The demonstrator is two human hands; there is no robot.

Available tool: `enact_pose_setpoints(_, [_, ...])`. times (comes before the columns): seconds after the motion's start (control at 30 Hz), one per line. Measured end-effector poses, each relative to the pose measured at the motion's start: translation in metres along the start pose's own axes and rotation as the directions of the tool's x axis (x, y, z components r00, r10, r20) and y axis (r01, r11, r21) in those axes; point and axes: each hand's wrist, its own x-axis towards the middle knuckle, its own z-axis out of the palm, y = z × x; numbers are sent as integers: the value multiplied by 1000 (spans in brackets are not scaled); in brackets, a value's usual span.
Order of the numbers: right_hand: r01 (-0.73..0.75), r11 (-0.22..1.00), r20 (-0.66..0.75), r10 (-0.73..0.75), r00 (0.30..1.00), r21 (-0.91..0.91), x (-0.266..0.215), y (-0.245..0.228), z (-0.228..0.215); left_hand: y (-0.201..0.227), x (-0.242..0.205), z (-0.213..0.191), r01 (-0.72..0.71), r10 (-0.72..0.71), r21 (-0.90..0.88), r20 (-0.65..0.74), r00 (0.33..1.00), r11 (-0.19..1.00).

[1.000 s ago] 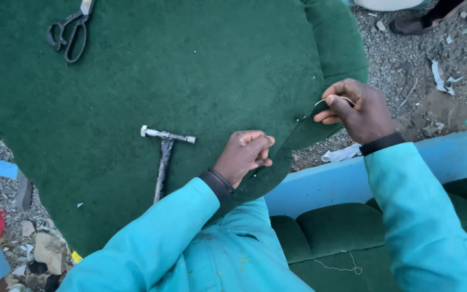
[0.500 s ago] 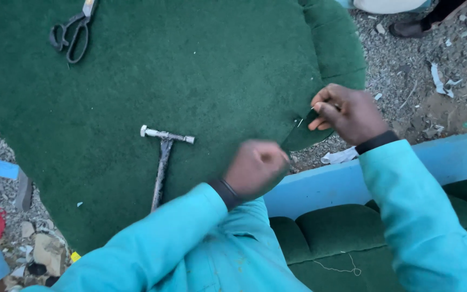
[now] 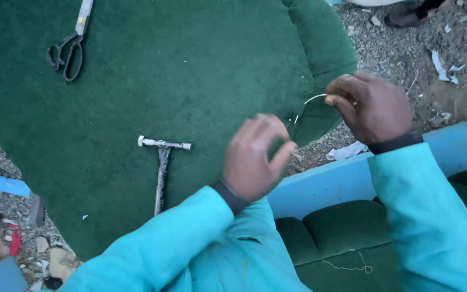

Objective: Hand-stitching the corners of a green velvet sofa using a needle and thread.

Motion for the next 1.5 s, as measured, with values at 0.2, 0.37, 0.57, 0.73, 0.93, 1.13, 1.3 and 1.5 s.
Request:
enact_pose_setpoints(0.2, [95, 993, -85, -89, 992, 67, 21, 20, 40, -59, 1, 44, 31, -70, 242, 151, 986, 970])
enact_pose_setpoints(0.37, [143, 959, -13, -144, 989, 243, 34, -2, 29, -92, 3, 72, -22, 7, 246, 59, 998, 969])
enact_pose_setpoints(0.57, [190, 977, -369, -142, 918, 96, -1, -43, 47, -85, 14, 43, -143, 138, 82, 63, 988, 986])
enact_pose_setpoints(0.73, [241, 948, -330, -165, 930, 206, -64, -127, 99, -73, -19, -10, -126, 77, 137, 314, 946, 983])
enact_pose_setpoints(0.93, [119, 801, -415, 171, 894, 587, -127, -199, 66, -20, -4, -73, 366, -145, -392, 490, 860, 844])
enact_pose_setpoints(1.13, [-396, 720, -279, 623, 731, 570, -166, -181, -45, 5, 10, -3, -2, 197, -410, 434, 879, 912])
enact_pose_setpoints(1.3, [-498, 740, -448, 671, 591, 452, -300, 7, 9, -25, 37, -2, -259, 368, -263, 640, 674, 930])
enact_pose_setpoints(1.5, [-848, 500, -347, 775, 528, -173, -516, 135, 145, -49, 76, -104, 51, 59, -365, 284, 957, 930])
